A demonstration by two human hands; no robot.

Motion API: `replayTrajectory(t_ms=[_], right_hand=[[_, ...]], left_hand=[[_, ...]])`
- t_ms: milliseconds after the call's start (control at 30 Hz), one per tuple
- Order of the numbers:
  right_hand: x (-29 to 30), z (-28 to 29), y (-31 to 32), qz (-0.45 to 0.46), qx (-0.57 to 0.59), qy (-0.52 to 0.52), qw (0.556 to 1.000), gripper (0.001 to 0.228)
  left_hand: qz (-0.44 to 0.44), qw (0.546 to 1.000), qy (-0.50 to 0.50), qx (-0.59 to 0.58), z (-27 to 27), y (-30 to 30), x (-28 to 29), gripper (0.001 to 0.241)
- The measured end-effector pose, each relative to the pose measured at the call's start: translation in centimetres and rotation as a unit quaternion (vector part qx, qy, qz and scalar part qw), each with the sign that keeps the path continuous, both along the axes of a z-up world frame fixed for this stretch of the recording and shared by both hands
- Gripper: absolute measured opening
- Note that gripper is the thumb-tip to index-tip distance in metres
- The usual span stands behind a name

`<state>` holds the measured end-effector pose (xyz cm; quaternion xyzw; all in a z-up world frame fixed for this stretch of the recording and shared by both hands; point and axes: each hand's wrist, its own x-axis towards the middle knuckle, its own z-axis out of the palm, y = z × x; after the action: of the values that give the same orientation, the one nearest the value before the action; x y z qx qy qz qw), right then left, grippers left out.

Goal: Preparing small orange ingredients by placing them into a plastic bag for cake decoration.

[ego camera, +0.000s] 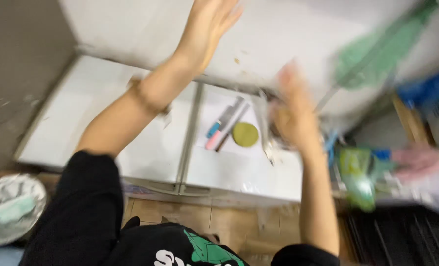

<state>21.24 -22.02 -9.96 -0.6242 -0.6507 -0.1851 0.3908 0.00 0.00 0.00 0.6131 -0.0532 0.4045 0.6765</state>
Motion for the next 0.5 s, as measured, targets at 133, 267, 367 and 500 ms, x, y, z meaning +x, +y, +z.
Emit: replayTrajectory(t_ms=[133, 267, 367, 500], right_hand=[[-2.8, -14.9, -17.2, -0.064, -0.348, 0.151, 0.923, 0.066], [-6.9, -37.9, -42.8, -0.355, -0.438, 0.346, 0.750, 0.077], [-16.5, -44.7, -57.2, -0.428, -0.386, 0.402, 0.711, 0.075], [-26.5, -44.9, -62.8, -0.575, -0.332, 0.575, 0.478, 0.084]], left_hand=[[-0.145, 0.972, 0.180, 0.042, -17.4, -5.7, 1.5, 0.085], [-0.338, 0.746, 0.531, 0.217, -37.4, -12.1, 2.5, 0.092], [-0.423, 0.681, 0.510, 0.311, -38.4, -20.9, 2.7, 0.088], [-0.502, 0.640, 0.510, 0.280, -41.0, -33.0, 6.5, 0.080]])
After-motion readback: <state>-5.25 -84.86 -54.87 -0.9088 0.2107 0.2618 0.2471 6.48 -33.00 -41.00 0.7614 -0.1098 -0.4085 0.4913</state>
